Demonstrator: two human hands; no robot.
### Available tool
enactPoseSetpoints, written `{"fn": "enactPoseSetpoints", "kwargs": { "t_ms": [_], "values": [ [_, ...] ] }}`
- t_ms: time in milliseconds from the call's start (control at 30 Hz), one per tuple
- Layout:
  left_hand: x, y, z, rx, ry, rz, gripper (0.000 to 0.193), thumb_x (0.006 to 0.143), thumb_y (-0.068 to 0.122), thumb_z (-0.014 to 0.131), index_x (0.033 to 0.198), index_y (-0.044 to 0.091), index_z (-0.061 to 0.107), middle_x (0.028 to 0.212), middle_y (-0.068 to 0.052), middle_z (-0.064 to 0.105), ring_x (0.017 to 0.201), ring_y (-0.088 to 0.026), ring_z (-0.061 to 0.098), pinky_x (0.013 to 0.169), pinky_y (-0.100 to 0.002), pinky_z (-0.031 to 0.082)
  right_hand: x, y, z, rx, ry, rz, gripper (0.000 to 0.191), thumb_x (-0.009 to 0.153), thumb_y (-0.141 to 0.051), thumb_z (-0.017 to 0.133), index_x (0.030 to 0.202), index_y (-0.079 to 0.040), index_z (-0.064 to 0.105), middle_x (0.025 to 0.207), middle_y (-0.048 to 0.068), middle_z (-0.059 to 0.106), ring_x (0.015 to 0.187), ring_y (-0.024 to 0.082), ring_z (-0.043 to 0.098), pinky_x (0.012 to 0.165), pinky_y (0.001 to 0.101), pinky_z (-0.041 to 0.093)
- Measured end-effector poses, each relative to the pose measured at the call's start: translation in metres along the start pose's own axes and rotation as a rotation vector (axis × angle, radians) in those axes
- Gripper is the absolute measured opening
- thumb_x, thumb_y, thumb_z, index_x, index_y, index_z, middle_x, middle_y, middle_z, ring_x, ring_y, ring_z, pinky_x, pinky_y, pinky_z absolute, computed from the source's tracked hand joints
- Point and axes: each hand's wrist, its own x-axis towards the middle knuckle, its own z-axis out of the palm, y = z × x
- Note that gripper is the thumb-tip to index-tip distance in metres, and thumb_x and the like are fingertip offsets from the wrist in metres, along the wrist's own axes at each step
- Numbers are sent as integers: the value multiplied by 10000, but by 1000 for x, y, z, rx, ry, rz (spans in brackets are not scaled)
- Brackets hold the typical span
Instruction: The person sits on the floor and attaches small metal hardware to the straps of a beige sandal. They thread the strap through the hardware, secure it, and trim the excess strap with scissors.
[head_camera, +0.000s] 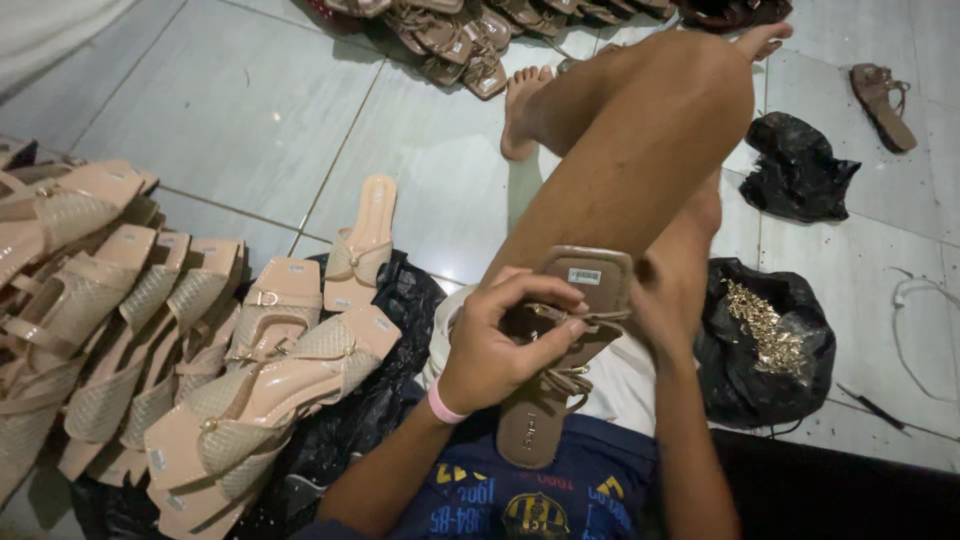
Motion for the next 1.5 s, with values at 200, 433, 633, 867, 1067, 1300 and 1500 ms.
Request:
{"fn": "enactPoseSetpoints", "kwargs": {
  "t_ms": [200, 433, 633, 867, 1067, 1300, 1500],
  "values": [
    [-2, -4, 0, -178, -18, -60, 257, 888, -13, 776, 1131, -1, 695, 1070, -71, 699, 986, -131, 737, 860, -253, 595, 95, -14, 67, 323, -99, 97, 255, 951, -167, 699, 1149, -7, 716, 889, 72, 703, 767, 131, 628, 677, 297, 528],
    [-6, -8, 4, -199, 27, -169, 265, 911, -7, 757, 1154, -15, 651, 1037, -83, 745, 939, -111, 710, 839, -248, 586, 96, -23, 89, 703, -182, 216, 273, 967, -197, 687, 1178, -25, 689, 939, 71, 689, 798, 144, 633, 700, 316, 541],
    [-4, -9, 11, -313, 53, -173, 284, 920, -13, 727, 1171, -14, 593, 1039, -85, 725, 943, -113, 692, 841, -261, 579, 96, -9, 82, 943, -242, 325, 289, 981, -223, 677, 1203, -39, 667, 983, 70, 677, 824, 155, 637, 719, 333, 552],
    [0, -9, 6, -290, 36, -182, 291, 908, -17, 725, 1161, -6, 581, 1023, -84, 722, 936, -110, 686, 839, -258, 576, 103, -10, 84, 1083, -256, 367, 308, 997, -254, 665, 1232, -57, 640, 1033, 70, 662, 854, 168, 642, 742, 353, 565],
    [1, -9, 10, -307, 59, -142, 286, 915, -20, 730, 1155, -12, 576, 1016, -90, 720, 956, -115, 684, 865, -262, 568, 96, -2, 79, 1157, -284, 384, 325, 1011, -280, 655, 1257, -72, 618, 1077, 69, 650, 880, 179, 647, 761, 369, 576],
    [5, -6, 8, -307, 47, -151, 272, 909, -3, 738, 1132, -3, 583, 993, -84, 728, 950, -112, 689, 857, -254, 564, 57, 29, 24, 1316, -291, 293, 310, 1019, -300, 652, 1247, -103, 578, 1097, 60, 622, 891, 186, 633, 764, 377, 560],
    [3, -7, 11, -310, 46, -155, 275, 891, 7, 751, 1121, -2, 602, 996, -75, 742, 951, -101, 702, 851, -251, 570, -32, 54, -25, 1507, -524, 19, 272, 1096, -364, 624, 1097, -113, 520, 953, 53, 580, 825, 212, 569, 756, 384, 445]
  ]
}}
